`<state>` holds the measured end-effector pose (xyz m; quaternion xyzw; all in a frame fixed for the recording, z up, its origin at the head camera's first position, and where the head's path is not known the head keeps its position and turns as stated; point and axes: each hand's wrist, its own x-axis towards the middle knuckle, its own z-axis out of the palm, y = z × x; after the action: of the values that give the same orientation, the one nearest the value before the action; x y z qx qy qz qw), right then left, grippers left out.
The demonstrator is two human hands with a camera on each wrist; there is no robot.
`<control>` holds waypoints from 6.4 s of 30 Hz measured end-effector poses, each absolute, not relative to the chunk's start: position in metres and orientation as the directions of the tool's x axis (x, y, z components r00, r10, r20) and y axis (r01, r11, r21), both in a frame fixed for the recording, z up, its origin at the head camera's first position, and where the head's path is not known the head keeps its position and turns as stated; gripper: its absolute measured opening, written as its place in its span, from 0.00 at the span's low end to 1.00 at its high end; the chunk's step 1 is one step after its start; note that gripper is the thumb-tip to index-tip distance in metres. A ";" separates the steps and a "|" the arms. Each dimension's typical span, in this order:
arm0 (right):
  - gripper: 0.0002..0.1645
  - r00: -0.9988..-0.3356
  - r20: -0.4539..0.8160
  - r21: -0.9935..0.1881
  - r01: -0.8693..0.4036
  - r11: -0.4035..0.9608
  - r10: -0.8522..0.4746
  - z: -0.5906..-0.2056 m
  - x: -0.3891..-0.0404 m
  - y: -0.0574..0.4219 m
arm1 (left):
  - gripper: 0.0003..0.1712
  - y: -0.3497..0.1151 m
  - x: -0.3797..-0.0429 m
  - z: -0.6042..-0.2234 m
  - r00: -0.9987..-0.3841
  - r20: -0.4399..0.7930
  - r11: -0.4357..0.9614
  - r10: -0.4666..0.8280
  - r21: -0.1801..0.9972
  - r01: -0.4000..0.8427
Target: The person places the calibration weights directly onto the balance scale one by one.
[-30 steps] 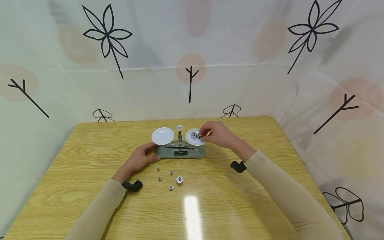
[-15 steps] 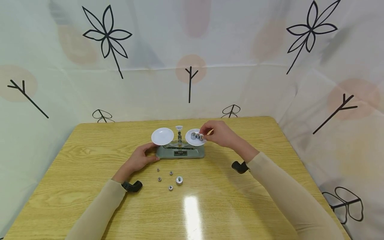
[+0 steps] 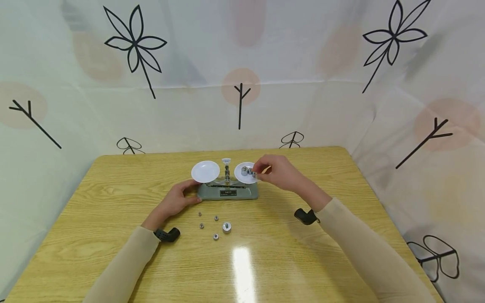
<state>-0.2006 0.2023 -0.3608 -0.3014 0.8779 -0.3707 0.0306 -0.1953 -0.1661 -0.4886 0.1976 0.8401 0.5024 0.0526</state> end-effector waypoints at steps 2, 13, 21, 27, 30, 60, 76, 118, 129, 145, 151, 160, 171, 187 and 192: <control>0.11 -0.811 0.178 -0.672 -0.514 0.533 -0.557 -0.361 -0.197 0.202 | 0.31 -0.166 -0.195 -0.488 -0.917 0.105 0.421 0.385 0.864 0.276; 0.11 -0.782 0.227 -0.701 -0.545 0.460 -0.581 -0.370 -0.177 0.196 | 0.32 -0.166 -0.195 -0.484 -0.919 0.088 0.448 0.385 0.853 0.269; 0.13 -0.729 0.225 -0.708 -0.578 0.405 -0.646 -0.389 -0.162 0.182 | 0.31 -0.166 -0.194 -0.485 -0.921 0.099 0.436 0.376 0.858 0.271; 0.12 -0.697 0.192 -0.746 -0.561 0.358 -0.691 -0.409 -0.152 0.169 | 0.32 -0.166 -0.194 -0.485 -0.917 0.119 0.404 0.380 0.871 0.281; 0.10 -0.695 0.185 -0.767 -0.544 0.340 -0.695 -0.420 -0.150 0.162 | 0.32 -0.165 -0.194 -0.484 -0.918 0.115 0.413 0.380 0.866 0.280; 0.15 -0.648 -0.027 -0.818 -0.423 0.390 -0.761 -0.454 -0.163 0.111 | 0.31 -0.166 -0.195 -0.486 -0.926 0.084 0.456 0.368 0.851 0.259; 0.05 -0.622 -0.033 -0.757 -0.495 0.426 -0.782 -0.454 -0.169 0.119 | 0.30 -0.166 -0.195 -0.486 -0.922 0.088 0.446 0.377 0.856 0.264; 0.04 -0.737 0.011 -0.783 -0.427 0.452 -0.676 -0.399 -0.168 0.179 | 0.32 -0.166 -0.194 -0.482 -0.923 0.093 0.437 0.374 0.860 0.264; 0.05 -0.760 0.027 -0.774 -0.427 0.467 -0.649 -0.383 -0.169 0.190 | 0.32 -0.165 -0.192 -0.482 -0.919 0.100 0.431 0.381 0.861 0.272; 0.06 -0.805 0.093 -0.739 -0.451 0.501 -0.586 -0.368 -0.183 0.192 | 0.31 -0.167 -0.194 -0.485 -0.924 0.075 0.465 0.374 0.847 0.257; 0.05 -0.820 0.116 -0.724 -0.456 0.517 -0.561 -0.370 -0.189 0.192 | 0.31 -0.166 -0.194 -0.485 -0.925 0.085 0.458 0.371 0.850 0.262; 0.05 -0.824 0.156 -0.677 -0.491 0.548 -0.545 -0.372 -0.191 0.188 | 0.31 -0.165 -0.192 -0.482 -0.920 0.100 0.436 0.378 0.858 0.273; 0.06 -0.841 0.179 -0.638 -0.495 0.590 -0.511 -0.373 -0.190 0.183 | 0.30 -0.158 -0.177 -0.459 -0.921 0.104 0.433 0.374 0.859 0.272; 0.07 -0.871 0.171 -0.624 -0.457 0.634 -0.460 -0.377 -0.191 0.182 | 0.29 -0.156 -0.168 -0.444 -0.916 0.119 0.413 0.383 0.865 0.285; 0.07 -0.880 0.168 -0.626 -0.443 0.642 -0.444 -0.378 -0.191 0.183 | 0.29 -0.155 -0.169 -0.445 -0.914 0.123 0.422 0.387 0.857 0.294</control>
<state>-0.1911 0.1832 -0.3782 -0.2447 0.9061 -0.3450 0.0007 -0.1688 -0.1552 -0.4451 0.2022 0.8420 0.4980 0.0463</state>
